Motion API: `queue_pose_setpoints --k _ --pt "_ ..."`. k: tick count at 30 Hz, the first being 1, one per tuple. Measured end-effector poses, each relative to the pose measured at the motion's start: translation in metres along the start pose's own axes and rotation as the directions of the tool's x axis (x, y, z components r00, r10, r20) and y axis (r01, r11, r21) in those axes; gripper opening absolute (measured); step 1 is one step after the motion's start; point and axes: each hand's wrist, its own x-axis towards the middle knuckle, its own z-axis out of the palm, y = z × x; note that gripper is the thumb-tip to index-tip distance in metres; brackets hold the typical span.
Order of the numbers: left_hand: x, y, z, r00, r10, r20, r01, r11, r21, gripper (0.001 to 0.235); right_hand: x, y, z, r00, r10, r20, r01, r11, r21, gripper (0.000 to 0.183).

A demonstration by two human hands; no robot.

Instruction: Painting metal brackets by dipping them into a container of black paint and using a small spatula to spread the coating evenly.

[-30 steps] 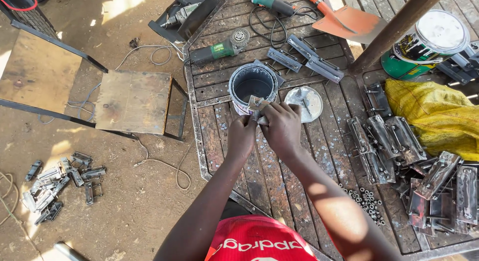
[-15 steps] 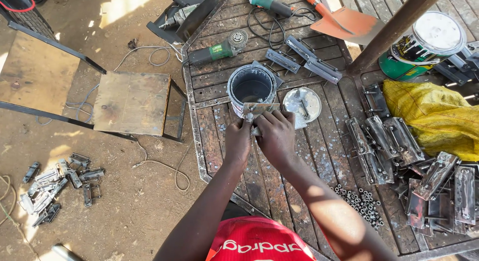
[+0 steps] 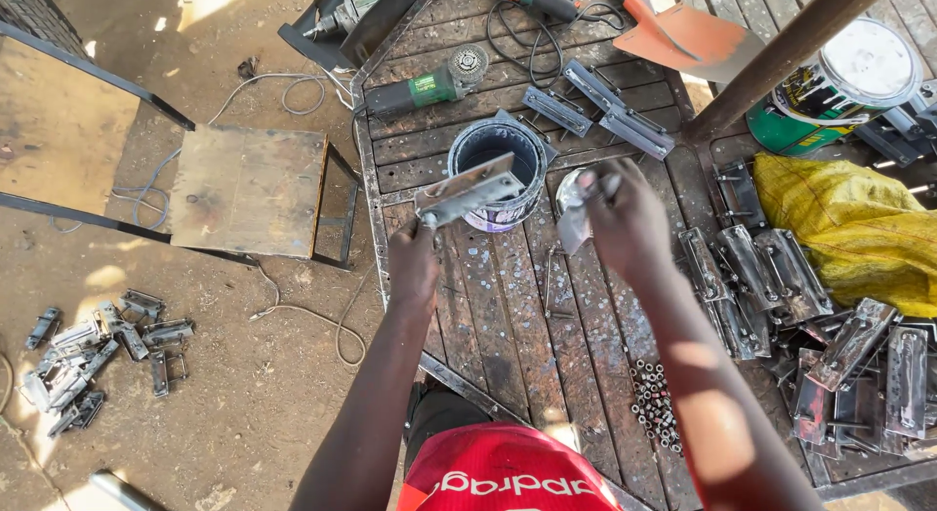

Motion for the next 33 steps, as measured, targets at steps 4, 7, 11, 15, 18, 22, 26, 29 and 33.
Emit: queue_pose_setpoints --k 4,7,11,15,18,22,26,29,33 --pt "0.009 0.012 -0.005 0.998 0.022 -0.051 -0.026 0.997 -0.078 0.039 0.03 -0.011 -0.012 0.998 0.054 -0.008 -0.054 0.996 0.065 0.024" --pt "0.044 -0.011 -0.011 0.991 0.111 -0.073 -0.119 0.986 -0.116 0.034 0.048 -0.03 0.002 0.998 0.028 0.052 -0.038 0.98 0.195 0.015" --pt "0.029 0.018 -0.013 0.988 0.102 -0.115 -0.119 0.981 -0.156 0.022 0.083 -0.02 0.043 0.977 -0.109 0.184 0.117 0.993 -0.03 0.027" --pt "0.003 0.046 -0.012 0.976 0.127 -0.174 -0.161 0.967 -0.195 0.016 0.112 0.005 0.096 0.926 -0.06 0.373 0.166 0.952 -0.258 0.025" --pt "0.027 0.021 -0.017 0.974 0.139 -0.179 -0.17 0.971 -0.169 0.018 0.122 0.002 0.12 0.899 -0.033 0.436 0.212 0.905 -0.368 0.029" --pt "0.058 -0.007 -0.026 0.976 0.151 -0.159 -0.167 0.981 -0.093 0.021 0.135 0.023 0.151 0.878 -0.019 0.479 0.255 0.864 -0.433 0.032" --pt "0.062 -0.013 -0.023 0.975 0.132 -0.181 -0.148 0.986 -0.078 0.021 0.139 0.032 0.15 0.877 0.095 0.471 0.147 0.879 -0.453 0.033" --pt "0.058 -0.011 -0.024 0.975 0.118 -0.19 -0.134 0.988 -0.074 0.02 0.136 0.038 0.138 0.92 0.139 0.366 0.003 0.932 -0.361 0.034" --pt "0.078 -0.035 -0.018 0.978 0.127 -0.163 -0.136 0.99 -0.046 0.021 0.13 0.069 0.115 0.979 0.155 0.133 -0.154 0.988 -0.019 0.027"
